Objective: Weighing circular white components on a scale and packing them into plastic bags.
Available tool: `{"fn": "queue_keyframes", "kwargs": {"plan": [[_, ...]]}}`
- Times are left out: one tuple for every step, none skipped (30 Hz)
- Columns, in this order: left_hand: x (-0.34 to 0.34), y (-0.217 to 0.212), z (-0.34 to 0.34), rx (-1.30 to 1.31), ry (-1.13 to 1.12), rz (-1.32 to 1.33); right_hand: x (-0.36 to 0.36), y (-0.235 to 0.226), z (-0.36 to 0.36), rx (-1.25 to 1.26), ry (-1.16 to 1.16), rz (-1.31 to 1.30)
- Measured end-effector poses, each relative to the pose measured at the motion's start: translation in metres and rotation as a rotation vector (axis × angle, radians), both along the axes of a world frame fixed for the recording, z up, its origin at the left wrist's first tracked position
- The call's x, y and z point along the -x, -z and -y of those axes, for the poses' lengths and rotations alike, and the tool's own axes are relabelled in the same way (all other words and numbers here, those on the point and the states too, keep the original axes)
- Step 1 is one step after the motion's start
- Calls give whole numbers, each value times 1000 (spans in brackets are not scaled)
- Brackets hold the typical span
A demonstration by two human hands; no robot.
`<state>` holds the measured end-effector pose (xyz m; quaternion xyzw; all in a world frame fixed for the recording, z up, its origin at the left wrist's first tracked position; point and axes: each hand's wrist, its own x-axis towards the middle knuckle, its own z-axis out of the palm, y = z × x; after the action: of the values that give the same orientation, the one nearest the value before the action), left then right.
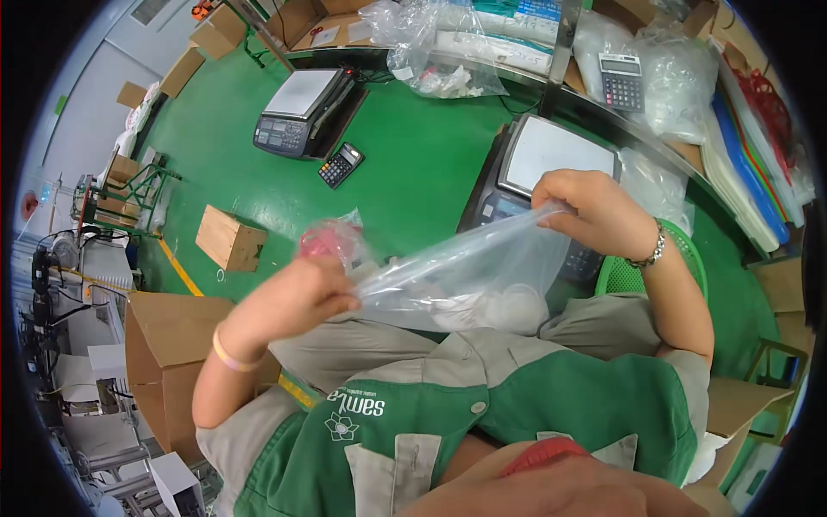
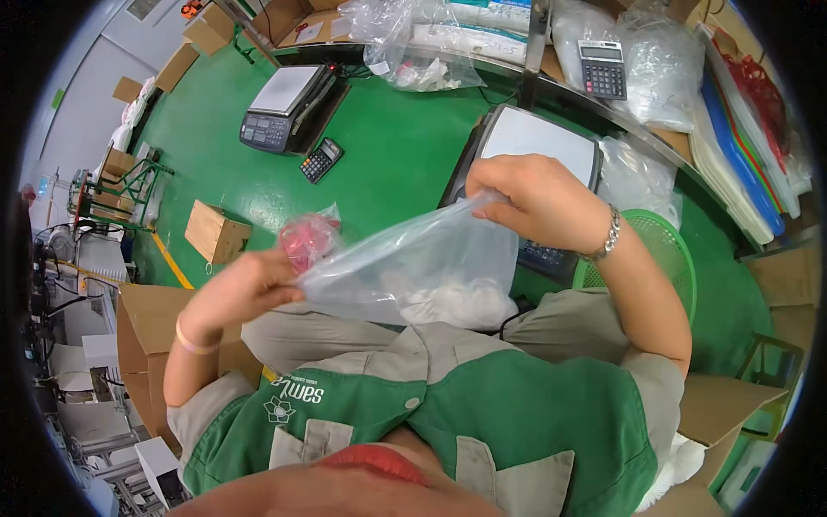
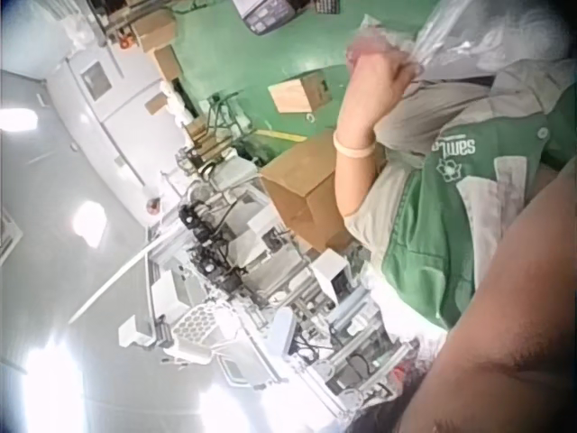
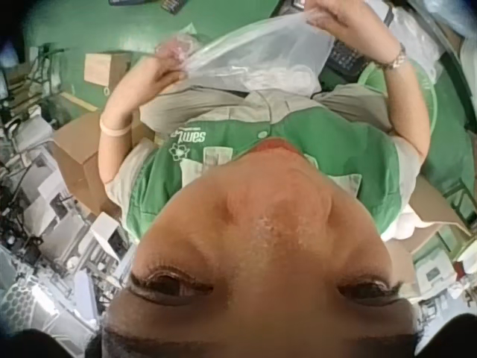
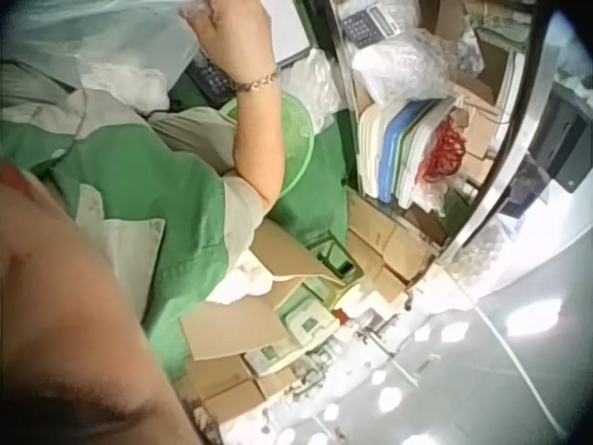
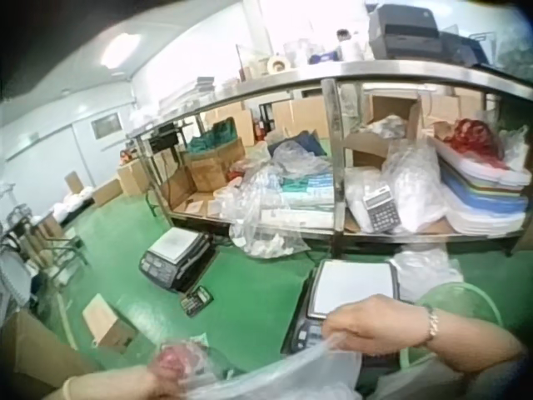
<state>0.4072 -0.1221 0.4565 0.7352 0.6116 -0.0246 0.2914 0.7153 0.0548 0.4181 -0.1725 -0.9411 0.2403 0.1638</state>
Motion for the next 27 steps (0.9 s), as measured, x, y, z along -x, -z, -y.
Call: {"fn": "queue_keyframes", "kwargs": {"plan": [[-2,3,9,-10,124,-203,-2,-3,4,-24,16,-13],[-10,2,18,5,165,-205,-4,-4,5,-43,16,29],[-20,4,24,12,213,-199,-8,-6,3,-67,24,79],[-27,3,26,20,262,-194,-12,-8,1,-91,33,129],[-29,-4,25,-98,309,-82,-15,-5,-6,42,11,86],[-34,-14,21,-224,370,37,-21,1,-17,165,6,45],[-37,-21,19,-341,423,150,-23,9,-26,294,-10,-5],[-44,-14,17,-409,313,527,-24,18,-32,574,-43,-102],[-53,3,17,-459,181,894,-19,30,-30,605,-84,-120],[-57,15,12,-450,137,1210,-11,38,-28,634,-128,-135],[-62,27,5,-441,132,1519,-5,40,-26,662,-169,-151],[-59,40,-17,-372,228,1786,0,42,-23,659,-140,-132],[-57,46,-25,-353,189,1924,5,39,-20,654,-122,-126],[-55,51,-33,-342,157,2064,7,37,-17,648,-103,-120],[-53,59,-44,-332,137,2209,4,30,-16,736,-29,-228],[-49,64,-49,-338,15,2156,0,21,-13,697,-12,-311],[-46,67,-52,-344,-105,2098,-2,11,-8,657,2,-393],[-56,68,-55,-373,-198,1836,-7,6,-2,640,10,-338],[-64,67,-50,-433,-221,1522,-6,0,9,633,-8,-298],[-72,66,-47,-487,-222,1208,1,-13,22,399,-49,-210],[-83,66,-51,-690,-6,764,7,-17,36,220,-109,-202],[-102,61,-52,-626,72,613,11,-21,51,155,-131,-165],[-109,75,-56,-635,158,563,18,-18,64,21,-214,-295],[-113,84,-55,-579,144,561,19,-17,63,-14,-256,-279],[-115,88,-52,-524,129,558,20,-17,63,-49,-298,-262],[-114,89,-51,-562,45,665,25,-14,58,-125,-229,-392],[-117,87,-52,-594,-33,784,29,-8,48,-203,-146,-510]]}}
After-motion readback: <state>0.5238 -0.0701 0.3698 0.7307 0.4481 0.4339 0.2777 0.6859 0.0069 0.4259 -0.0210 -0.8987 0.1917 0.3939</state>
